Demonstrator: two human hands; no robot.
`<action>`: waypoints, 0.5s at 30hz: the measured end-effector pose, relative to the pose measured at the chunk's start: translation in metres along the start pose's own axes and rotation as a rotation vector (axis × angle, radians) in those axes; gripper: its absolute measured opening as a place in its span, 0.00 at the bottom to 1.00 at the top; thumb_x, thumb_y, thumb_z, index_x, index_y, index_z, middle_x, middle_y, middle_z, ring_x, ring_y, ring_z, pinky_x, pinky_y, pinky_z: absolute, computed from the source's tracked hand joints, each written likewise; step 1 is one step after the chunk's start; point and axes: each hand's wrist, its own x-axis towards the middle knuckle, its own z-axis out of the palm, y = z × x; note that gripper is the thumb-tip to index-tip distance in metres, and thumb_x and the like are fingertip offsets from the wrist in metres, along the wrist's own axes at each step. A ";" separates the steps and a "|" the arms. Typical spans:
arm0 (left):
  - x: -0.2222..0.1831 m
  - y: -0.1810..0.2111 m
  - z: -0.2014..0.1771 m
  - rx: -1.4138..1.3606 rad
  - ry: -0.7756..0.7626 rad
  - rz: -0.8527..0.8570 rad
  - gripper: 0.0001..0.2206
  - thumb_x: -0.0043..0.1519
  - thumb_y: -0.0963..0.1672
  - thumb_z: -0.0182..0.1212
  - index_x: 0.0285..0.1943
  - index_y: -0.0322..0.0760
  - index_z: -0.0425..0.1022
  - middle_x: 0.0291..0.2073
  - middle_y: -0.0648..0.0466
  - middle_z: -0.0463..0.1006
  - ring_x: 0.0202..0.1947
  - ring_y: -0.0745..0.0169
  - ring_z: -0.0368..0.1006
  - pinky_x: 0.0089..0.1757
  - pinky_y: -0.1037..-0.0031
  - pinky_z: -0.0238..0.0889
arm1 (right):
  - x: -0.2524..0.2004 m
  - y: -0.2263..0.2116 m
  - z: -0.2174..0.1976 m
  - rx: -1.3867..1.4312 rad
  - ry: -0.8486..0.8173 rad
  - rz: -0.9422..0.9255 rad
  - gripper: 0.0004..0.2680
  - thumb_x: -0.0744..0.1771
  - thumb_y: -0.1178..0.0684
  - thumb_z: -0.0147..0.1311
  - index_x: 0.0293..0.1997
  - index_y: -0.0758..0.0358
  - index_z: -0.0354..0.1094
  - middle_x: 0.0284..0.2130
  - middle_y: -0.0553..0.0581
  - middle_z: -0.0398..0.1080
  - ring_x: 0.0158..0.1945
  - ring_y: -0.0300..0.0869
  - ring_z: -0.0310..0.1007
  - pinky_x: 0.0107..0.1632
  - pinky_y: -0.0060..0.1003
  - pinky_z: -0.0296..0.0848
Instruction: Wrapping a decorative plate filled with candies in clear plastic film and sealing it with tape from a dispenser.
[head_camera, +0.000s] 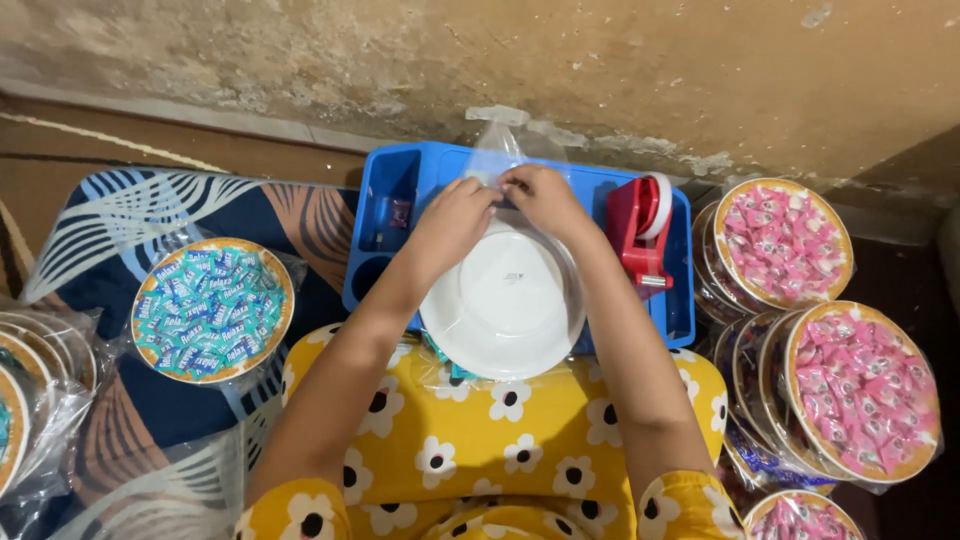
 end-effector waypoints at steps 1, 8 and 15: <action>0.009 -0.001 0.005 0.003 0.002 0.005 0.09 0.67 0.44 0.55 0.53 0.42 0.77 0.37 0.53 0.74 0.46 0.55 0.73 0.49 0.65 0.68 | -0.002 0.014 -0.002 0.000 0.006 -0.002 0.07 0.67 0.55 0.54 0.46 0.62 0.76 0.40 0.69 0.77 0.47 0.65 0.76 0.51 0.57 0.74; 0.050 -0.005 0.039 0.093 -0.104 0.083 0.11 0.65 0.41 0.56 0.53 0.39 0.80 0.35 0.52 0.74 0.40 0.55 0.75 0.43 0.66 0.70 | -0.037 0.071 -0.009 -0.267 0.327 0.367 0.14 0.66 0.48 0.58 0.55 0.61 0.71 0.43 0.64 0.72 0.49 0.60 0.76 0.51 0.51 0.75; 0.060 0.006 0.039 0.103 -0.178 0.066 0.12 0.63 0.41 0.60 0.55 0.36 0.80 0.39 0.48 0.75 0.43 0.49 0.76 0.44 0.59 0.73 | -0.043 0.091 0.007 -0.081 0.223 0.551 0.17 0.66 0.42 0.56 0.55 0.61 0.74 0.43 0.64 0.77 0.51 0.54 0.78 0.53 0.48 0.76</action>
